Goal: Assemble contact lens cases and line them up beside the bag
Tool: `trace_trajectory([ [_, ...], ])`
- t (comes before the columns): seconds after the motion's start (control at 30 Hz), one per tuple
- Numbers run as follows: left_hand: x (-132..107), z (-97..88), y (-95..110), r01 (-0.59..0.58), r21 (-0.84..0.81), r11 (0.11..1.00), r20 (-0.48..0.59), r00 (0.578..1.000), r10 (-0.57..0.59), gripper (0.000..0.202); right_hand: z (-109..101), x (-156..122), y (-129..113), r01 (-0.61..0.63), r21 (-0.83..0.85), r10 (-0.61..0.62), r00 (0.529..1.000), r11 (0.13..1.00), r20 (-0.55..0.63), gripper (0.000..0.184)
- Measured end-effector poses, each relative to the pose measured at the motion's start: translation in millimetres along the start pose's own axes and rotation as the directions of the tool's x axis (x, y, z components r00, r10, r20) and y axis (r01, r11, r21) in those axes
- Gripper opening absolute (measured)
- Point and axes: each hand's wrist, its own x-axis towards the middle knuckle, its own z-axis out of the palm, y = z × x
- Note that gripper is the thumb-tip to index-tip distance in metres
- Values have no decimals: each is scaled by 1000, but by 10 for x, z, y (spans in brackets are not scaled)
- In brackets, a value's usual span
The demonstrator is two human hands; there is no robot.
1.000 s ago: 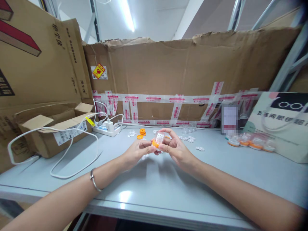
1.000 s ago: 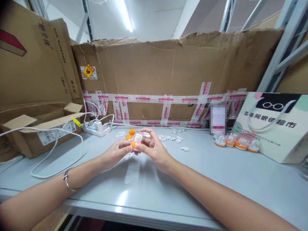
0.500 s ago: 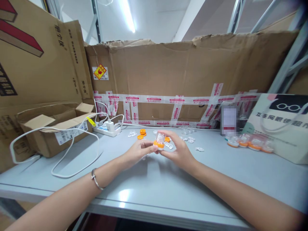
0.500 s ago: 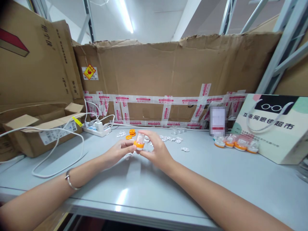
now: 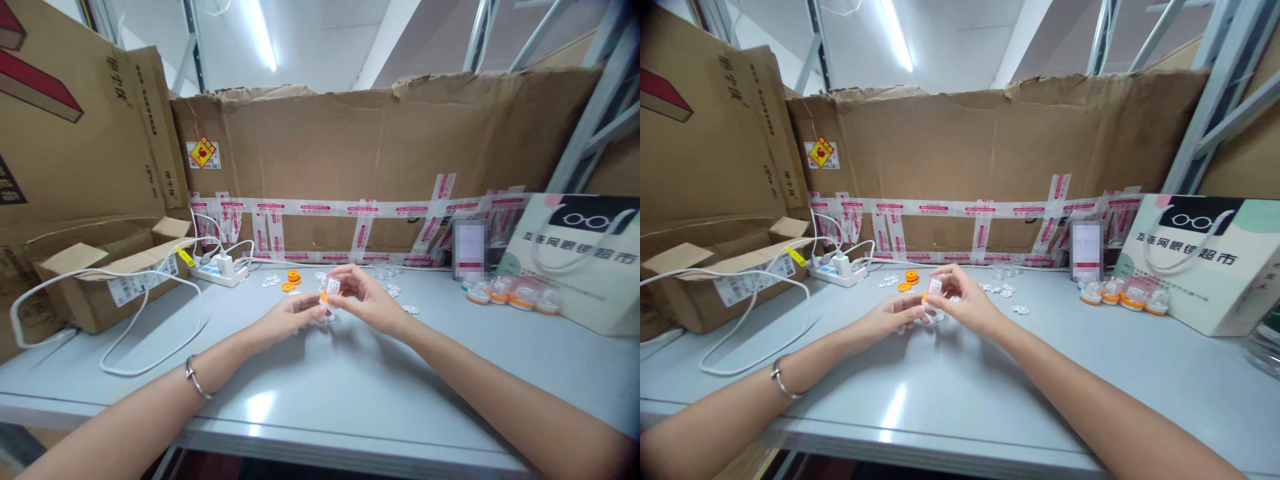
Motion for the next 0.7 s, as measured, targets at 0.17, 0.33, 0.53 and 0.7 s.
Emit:
trace_trajectory([
  [0.17, 0, -17, -17, 33, 30, 999, -137, 990, -28, 43, -923, 40, 200, -244, -378, 118, 938, 893, -327, 46],
  [0.33, -1, -22, 44, -159, 72, 985, -234, 957, 171, 37, -1930, -131, 709, -580, -771, 147, 814, 263, -562, 29],
  [0.53, -16, -11, 81, -178, 89, 980, -300, 933, 197, 35, -2084, -299, 1076, -658, -751, 128, 751, 54, -648, 24],
  [0.7, -57, -19, 123, -206, 79, 975, -329, 918, 221, 33, -2043, -368, 1175, -685, -727, 95, 722, -38, -685, 21],
])
